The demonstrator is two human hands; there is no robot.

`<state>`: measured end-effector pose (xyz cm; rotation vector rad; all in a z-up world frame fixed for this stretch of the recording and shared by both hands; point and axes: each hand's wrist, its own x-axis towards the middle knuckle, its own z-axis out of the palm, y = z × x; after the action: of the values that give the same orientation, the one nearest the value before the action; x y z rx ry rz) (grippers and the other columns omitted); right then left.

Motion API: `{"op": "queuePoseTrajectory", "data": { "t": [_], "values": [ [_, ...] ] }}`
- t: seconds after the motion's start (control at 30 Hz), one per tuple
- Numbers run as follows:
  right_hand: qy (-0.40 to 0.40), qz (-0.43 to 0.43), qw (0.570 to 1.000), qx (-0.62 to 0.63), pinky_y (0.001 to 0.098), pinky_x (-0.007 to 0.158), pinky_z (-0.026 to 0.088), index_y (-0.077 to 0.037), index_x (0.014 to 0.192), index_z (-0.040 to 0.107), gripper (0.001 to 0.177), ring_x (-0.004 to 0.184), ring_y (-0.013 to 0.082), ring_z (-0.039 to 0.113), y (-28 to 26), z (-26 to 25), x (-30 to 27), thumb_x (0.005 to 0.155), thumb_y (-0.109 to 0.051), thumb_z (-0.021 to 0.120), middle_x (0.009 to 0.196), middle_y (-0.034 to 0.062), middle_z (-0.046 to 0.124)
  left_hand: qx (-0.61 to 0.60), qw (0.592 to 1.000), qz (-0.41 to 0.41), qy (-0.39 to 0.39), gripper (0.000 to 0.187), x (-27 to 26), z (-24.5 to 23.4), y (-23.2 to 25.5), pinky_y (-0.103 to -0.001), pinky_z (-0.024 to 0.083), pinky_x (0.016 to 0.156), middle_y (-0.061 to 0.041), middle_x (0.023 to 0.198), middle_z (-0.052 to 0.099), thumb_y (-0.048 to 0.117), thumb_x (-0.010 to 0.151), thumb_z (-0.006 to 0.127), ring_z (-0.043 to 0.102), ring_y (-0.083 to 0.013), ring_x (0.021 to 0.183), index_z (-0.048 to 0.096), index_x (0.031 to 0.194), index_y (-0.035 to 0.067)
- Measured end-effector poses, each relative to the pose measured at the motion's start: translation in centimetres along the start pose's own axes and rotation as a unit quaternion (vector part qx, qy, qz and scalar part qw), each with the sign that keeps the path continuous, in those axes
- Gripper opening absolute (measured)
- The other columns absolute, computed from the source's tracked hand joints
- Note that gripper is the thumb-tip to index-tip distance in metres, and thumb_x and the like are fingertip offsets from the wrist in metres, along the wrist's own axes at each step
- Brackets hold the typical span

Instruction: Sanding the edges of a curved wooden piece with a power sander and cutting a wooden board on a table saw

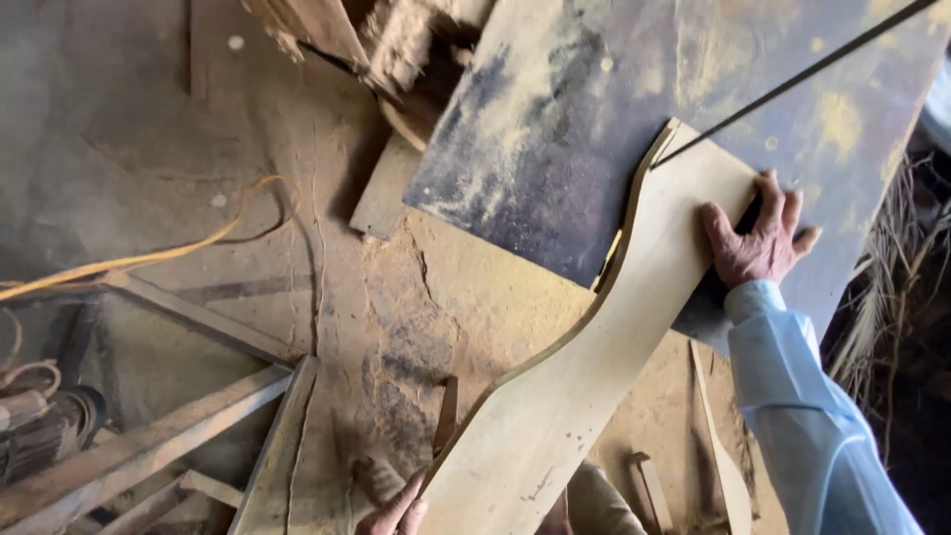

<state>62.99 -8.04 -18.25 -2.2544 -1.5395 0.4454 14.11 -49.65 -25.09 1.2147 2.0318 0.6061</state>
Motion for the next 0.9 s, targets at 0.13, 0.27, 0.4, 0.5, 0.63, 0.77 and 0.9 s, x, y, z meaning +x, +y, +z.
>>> {"op": "queuePoseTrajectory", "data": {
  "t": [0.13, 0.27, 0.4, 0.5, 0.63, 0.77, 0.9],
  "values": [
    [0.0, 0.019, 1.0, -0.015, 0.063, 0.117, -0.007, -0.018, 0.157, 0.038, 0.105, 0.153, 0.0379, 0.024, 0.9, 0.6, 0.0, 0.078, -0.087, 0.039, 0.162, 0.0203, 0.031, -0.045, 0.966, 0.247, 0.062, 0.025, 3.4, 5.6, -8.3, -0.001, 0.044, 0.068, 0.023, 0.095, 0.071, 0.027, 0.095, 0.067, 0.056, 0.0197, 0.07, 0.079, 0.114, 0.038],
    [0.004, 0.024, 1.0, -0.01, 0.0636, 0.116, -0.007, -0.017, 0.156, 0.04, 0.101, 0.153, 0.0392, 0.027, 1.0, 0.3, -0.8, 0.08, -0.085, 0.041, 0.161, 0.0201, 0.031, -0.022, 0.958, 0.244, 0.148, 0.025, 1.4, 0.4, 3.8, -0.024, 0.039, 0.044, -0.004, 0.069, 0.078, 0.031, 0.094, 0.06, 0.05, -0.0063, 0.041, 0.083, 0.103, 0.028],
    [0.011, 0.014, 1.0, -0.008, 0.0649, 0.116, -0.007, -0.015, 0.155, 0.042, 0.102, 0.151, 0.0388, 0.03, 0.6, 0.0, -0.8, 0.08, -0.085, 0.042, 0.158, 0.0188, 0.034, 0.04, 0.964, 0.245, 0.094, 0.03, 1.0, -2.0, 6.1, -0.027, 0.045, 0.052, 0.0, 0.056, 0.054, 0.042, 0.097, 0.058, 0.046, -0.0158, 0.045, 0.078, 0.117, 0.033],
    [0.002, 0.018, 1.0, -0.007, 0.0649, 0.116, -0.006, -0.017, 0.153, 0.042, 0.098, 0.151, 0.0385, 0.029, 0.3, -0.2, -0.8, 0.08, -0.082, 0.043, 0.157, 0.0187, 0.034, 0.022, 1.0, 0.017, -0.003, 0.036, -0.4, -1.3, 3.7, -0.026, 0.03, 0.041, 0.002, 0.052, 0.043, 0.05, 0.088, 0.068, 0.029, -0.0061, 0.045, 0.078, 0.122, 0.044],
    [-0.001, 0.026, 1.0, -0.006, 0.0646, 0.117, -0.007, -0.019, 0.151, 0.043, 0.095, 0.154, 0.0351, 0.025, 0.5, 0.0, -0.7, 0.08, -0.081, 0.045, 0.161, 0.0189, 0.033, -0.032, 0.999, 0.017, -0.024, 0.036, -0.5, -1.0, 2.9, -0.025, 0.042, 0.045, 0.003, 0.054, 0.061, 0.038, 0.088, 0.072, 0.043, -0.0056, 0.048, 0.078, 0.124, 0.037],
    [0.0, 0.021, 1.0, -0.001, 0.066, 0.116, -0.008, -0.019, 0.151, 0.042, 0.096, 0.155, 0.033, 0.019, 0.7, 0.1, -0.6, 0.079, -0.082, 0.045, 0.163, 0.0191, 0.034, -0.022, 0.998, -0.006, -0.052, 0.039, -0.1, -1.2, 2.8, -0.027, 0.037, 0.045, -0.001, 0.055, 0.042, 0.038, 0.09, 0.072, 0.037, -0.0072, 0.049, 0.076, 0.129, 0.037],
    [0.001, 0.032, 0.999, 0.004, 0.0639, 0.117, -0.009, -0.021, 0.152, 0.042, 0.095, 0.155, 0.0339, 0.022, 0.3, -0.1, -0.7, 0.079, -0.082, 0.046, 0.163, 0.0201, 0.032, -0.012, 0.998, 0.061, -0.018, 0.039, 0.4, -1.7, 3.6, -0.025, 0.032, 0.043, 0.004, 0.054, 0.033, 0.036, 0.091, 0.072, 0.029, -0.0084, 0.047, 0.075, 0.129, 0.036]
  ]
}}
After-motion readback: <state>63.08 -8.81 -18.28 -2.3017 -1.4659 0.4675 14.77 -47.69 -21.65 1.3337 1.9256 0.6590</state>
